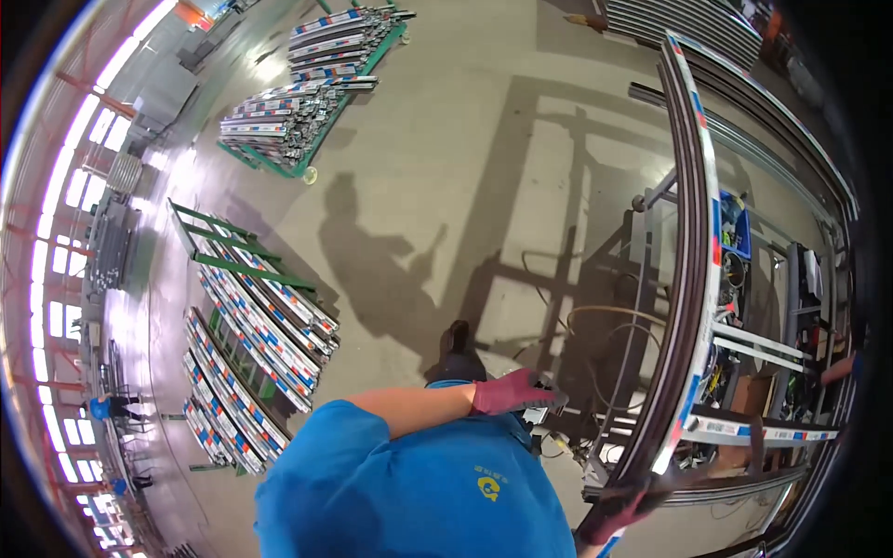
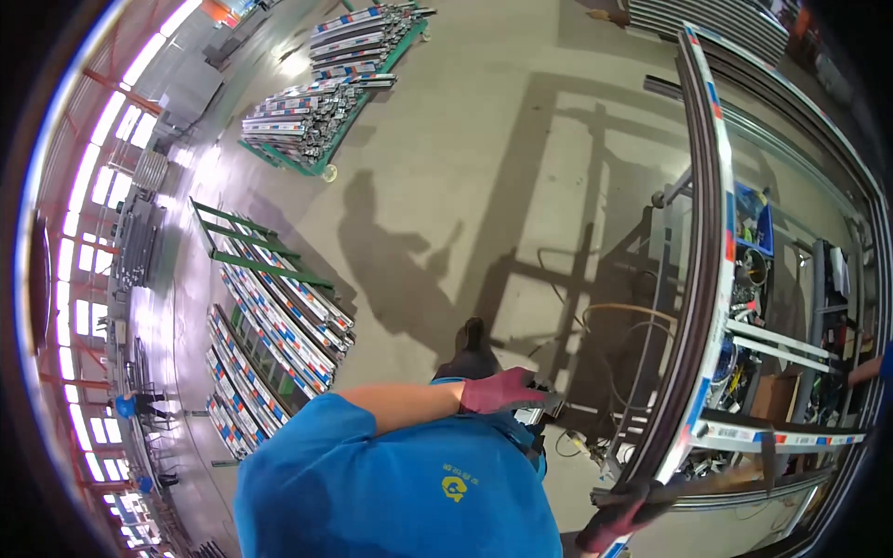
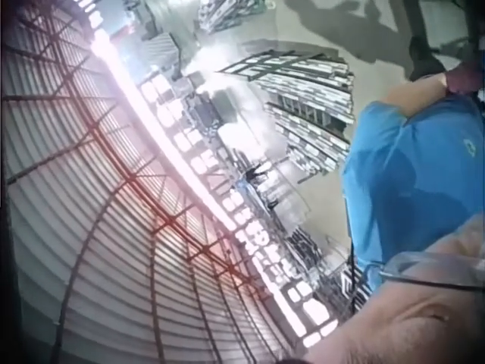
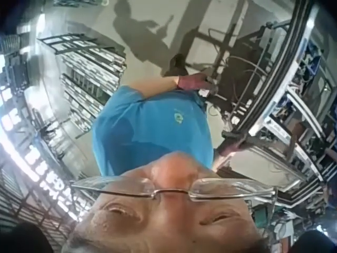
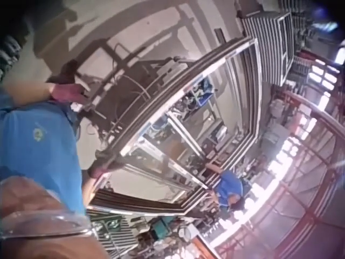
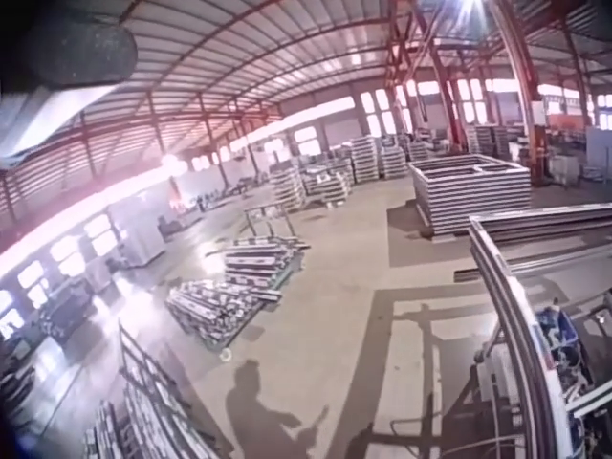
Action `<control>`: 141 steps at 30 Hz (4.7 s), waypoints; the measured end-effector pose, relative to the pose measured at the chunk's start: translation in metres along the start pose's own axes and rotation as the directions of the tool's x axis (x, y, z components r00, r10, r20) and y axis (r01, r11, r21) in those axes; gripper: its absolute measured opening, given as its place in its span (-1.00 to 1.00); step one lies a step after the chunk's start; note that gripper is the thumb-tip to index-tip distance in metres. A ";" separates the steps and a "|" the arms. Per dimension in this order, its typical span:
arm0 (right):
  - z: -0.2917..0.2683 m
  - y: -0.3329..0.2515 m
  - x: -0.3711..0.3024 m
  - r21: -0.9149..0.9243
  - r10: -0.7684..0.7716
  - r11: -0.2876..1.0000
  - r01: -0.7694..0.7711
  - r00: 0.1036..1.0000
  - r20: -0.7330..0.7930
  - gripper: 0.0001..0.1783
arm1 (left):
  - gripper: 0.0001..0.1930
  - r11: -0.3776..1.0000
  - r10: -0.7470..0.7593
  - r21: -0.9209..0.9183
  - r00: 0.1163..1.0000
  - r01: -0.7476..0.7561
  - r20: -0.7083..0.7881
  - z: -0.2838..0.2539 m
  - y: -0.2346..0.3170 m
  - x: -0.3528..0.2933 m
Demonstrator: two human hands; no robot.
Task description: Assembling and fastening large metal window or door frame components using an electric drill and hammer on a workbench.
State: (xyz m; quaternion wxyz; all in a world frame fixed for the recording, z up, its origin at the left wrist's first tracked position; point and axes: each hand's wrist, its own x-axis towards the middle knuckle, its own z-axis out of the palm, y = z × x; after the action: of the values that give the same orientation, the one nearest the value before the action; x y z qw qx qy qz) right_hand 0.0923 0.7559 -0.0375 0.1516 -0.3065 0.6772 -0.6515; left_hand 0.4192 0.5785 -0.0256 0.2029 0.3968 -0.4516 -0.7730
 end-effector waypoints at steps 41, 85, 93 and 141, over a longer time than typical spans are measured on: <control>1.448 0.070 0.059 -0.149 0.325 0.822 0.550 -0.238 0.915 -0.37 | -0.20 0.785 -0.311 -0.214 0.071 0.582 -0.948 -0.669 -0.009 -0.036; 2.175 0.170 0.007 0.362 0.275 0.652 0.666 -0.653 0.706 -0.42 | -0.31 0.284 -0.942 -0.945 -0.139 0.160 -0.307 -1.101 0.443 0.298; 2.138 0.184 -0.106 0.449 0.295 0.731 0.514 -0.831 0.471 -0.46 | -0.30 0.277 -0.930 -0.937 -0.184 0.213 -0.317 -1.101 0.464 0.329; 1.107 -0.050 -0.471 0.648 0.638 0.718 0.253 -0.612 -0.468 -0.82 | -0.57 0.191 -0.972 0.909 -0.199 -0.371 0.123 -0.489 0.170 0.264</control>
State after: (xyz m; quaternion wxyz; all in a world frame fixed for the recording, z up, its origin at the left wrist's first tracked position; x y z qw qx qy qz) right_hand 1.1336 0.1719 -0.1967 -0.2701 0.6714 0.2837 -0.6291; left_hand 0.6424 0.0518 -0.1282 -0.7247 -0.0859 -0.5430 -0.4155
